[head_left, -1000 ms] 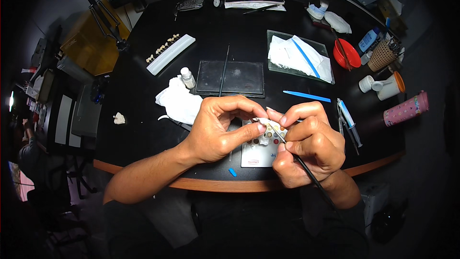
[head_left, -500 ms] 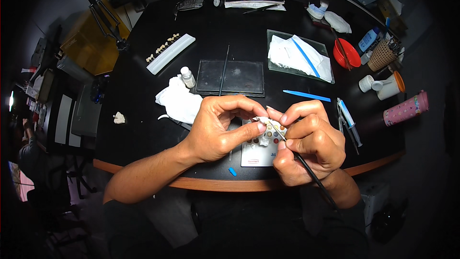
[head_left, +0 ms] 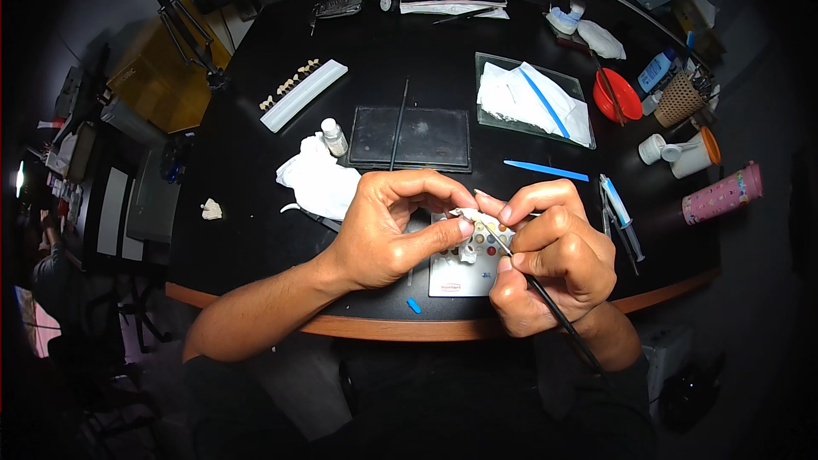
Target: The person stains a dental crown using a fine brush and a color palette while holding it in a tissue, then holds the crown by hand and reaches out to hand an item to another person.
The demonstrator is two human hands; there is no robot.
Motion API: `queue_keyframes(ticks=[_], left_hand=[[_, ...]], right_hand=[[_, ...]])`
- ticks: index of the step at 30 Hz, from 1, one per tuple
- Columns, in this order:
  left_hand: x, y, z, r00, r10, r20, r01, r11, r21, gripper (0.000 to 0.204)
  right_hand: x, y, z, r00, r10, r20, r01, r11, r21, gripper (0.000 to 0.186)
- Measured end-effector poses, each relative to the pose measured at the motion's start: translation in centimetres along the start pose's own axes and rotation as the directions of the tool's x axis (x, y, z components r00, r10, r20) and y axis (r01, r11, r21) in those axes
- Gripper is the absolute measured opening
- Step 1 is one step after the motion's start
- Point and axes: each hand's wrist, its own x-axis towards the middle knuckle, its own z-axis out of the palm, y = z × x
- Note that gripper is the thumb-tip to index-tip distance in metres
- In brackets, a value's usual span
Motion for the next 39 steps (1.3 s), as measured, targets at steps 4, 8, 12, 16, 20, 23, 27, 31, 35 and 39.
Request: queue_keyframes(ticks=[4, 8, 12, 16, 20, 23, 27, 31, 35, 39], left_hand=[[0.13, 0.0, -0.13, 0.999, 0.007, 0.033, -0.008, 1.0, 0.027, 0.018], [0.14, -0.17, 0.2, 1.0, 0.023, -0.016, -0.023, 1.0, 0.002, 0.017], [0.19, -0.21, 0.22, 0.999, 0.032, -0.019, -0.032, 0.999, -0.003, 0.017], [0.06, 0.23, 0.03, 1.0, -0.006, 0.025, 0.006, 1.0, 0.008, 0.018], [0.03, 0.26, 0.1, 1.0, -0.023, 0.02, 0.023, 1.0, -0.002, 0.018], [0.01, 0.36, 0.06, 0.999, -0.038, 0.022, 0.038, 0.999, -0.007, 0.018], [0.08, 0.2, 0.24, 1.0, -0.009, 0.012, 0.01, 1.0, -0.017, 0.017], [0.13, -0.03, 0.15, 1.0, 0.008, -0.001, -0.008, 1.0, -0.01, 0.016], [0.12, 0.06, 0.26, 1.0, 0.021, 0.005, -0.02, 0.999, -0.027, 0.016], [0.13, 0.01, 0.14, 0.999, 0.041, 0.019, -0.041, 0.999, -0.033, 0.015]], right_hand=[[-0.06, 0.07, -0.02, 1.0, 0.001, 0.006, 0.0, 1.0, -0.015, 0.015], [-0.07, 0.15, -0.01, 1.0, -0.003, 0.014, 0.003, 1.0, -0.023, 0.015], [-0.06, 0.06, -0.04, 1.0, 0.001, 0.013, -0.001, 1.0, -0.016, 0.015], [-0.12, -0.02, -0.09, 1.0, 0.005, 0.012, -0.005, 1.0, -0.004, 0.015], [-0.07, 0.02, -0.01, 1.0, -0.002, 0.004, 0.002, 1.0, -0.01, 0.015], [-0.13, 0.11, 0.09, 1.0, -0.011, -0.018, 0.011, 1.0, 0.002, 0.014], [-0.02, 0.12, 0.06, 1.0, -0.014, -0.017, 0.014, 1.0, -0.014, 0.014], [-0.04, 0.27, 0.02, 1.0, -0.013, -0.01, 0.013, 1.0, -0.012, 0.015], [-0.14, 0.17, 0.05, 1.0, 0.016, -0.026, -0.015, 1.0, 0.026, 0.016], [-0.11, 0.09, 0.09, 1.0, 0.016, -0.016, -0.016, 0.999, 0.033, 0.017]])
